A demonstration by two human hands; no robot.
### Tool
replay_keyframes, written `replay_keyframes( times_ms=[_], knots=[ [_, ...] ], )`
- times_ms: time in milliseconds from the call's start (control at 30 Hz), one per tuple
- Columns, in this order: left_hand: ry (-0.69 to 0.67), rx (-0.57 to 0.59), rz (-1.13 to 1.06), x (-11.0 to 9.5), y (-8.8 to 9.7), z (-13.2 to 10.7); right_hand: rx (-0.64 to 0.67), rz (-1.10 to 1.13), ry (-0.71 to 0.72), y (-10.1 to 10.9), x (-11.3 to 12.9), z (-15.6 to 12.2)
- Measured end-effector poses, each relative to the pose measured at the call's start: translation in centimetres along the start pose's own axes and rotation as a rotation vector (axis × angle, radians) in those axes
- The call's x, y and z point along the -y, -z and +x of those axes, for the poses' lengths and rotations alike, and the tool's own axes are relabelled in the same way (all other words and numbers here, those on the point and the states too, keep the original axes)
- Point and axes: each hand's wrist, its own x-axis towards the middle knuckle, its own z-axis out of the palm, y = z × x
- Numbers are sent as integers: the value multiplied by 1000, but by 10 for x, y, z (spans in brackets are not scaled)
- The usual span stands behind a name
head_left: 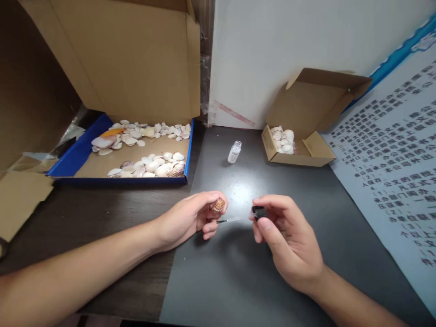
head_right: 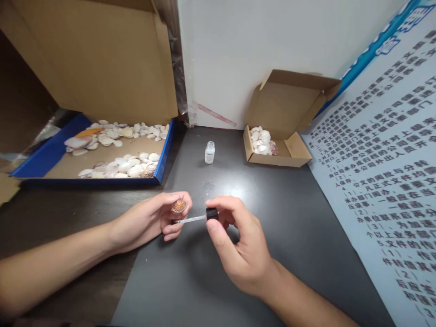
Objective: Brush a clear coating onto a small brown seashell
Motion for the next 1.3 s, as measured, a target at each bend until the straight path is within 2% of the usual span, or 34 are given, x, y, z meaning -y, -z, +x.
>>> replay_keyframes(
  times_ms=[100, 267, 467, 767, 933, 1133, 1300],
  knots=[
    [-9, -10, 13, 0, -1, 0, 33, 12, 26, 0, 2, 0],
    [-3, -9, -16, -1, 0, -1, -31, 30, 12, 1, 1, 1],
    [2, -1, -56, 1, 2, 1, -26, -10, 28, 3, 1, 5],
    [86, -23, -157, -4, 1, 1, -20, -47, 7, 5, 0, 7],
    [83, -26, -121, -3, 0, -1, 53, -90, 53, 8, 4, 4],
    [93, 10, -111, -3, 1, 0, -19, -59, 39, 8, 6, 3],
    [82, 9, -86, -4, 0, -1, 34, -114, 67, 9, 6, 5]
  ],
)
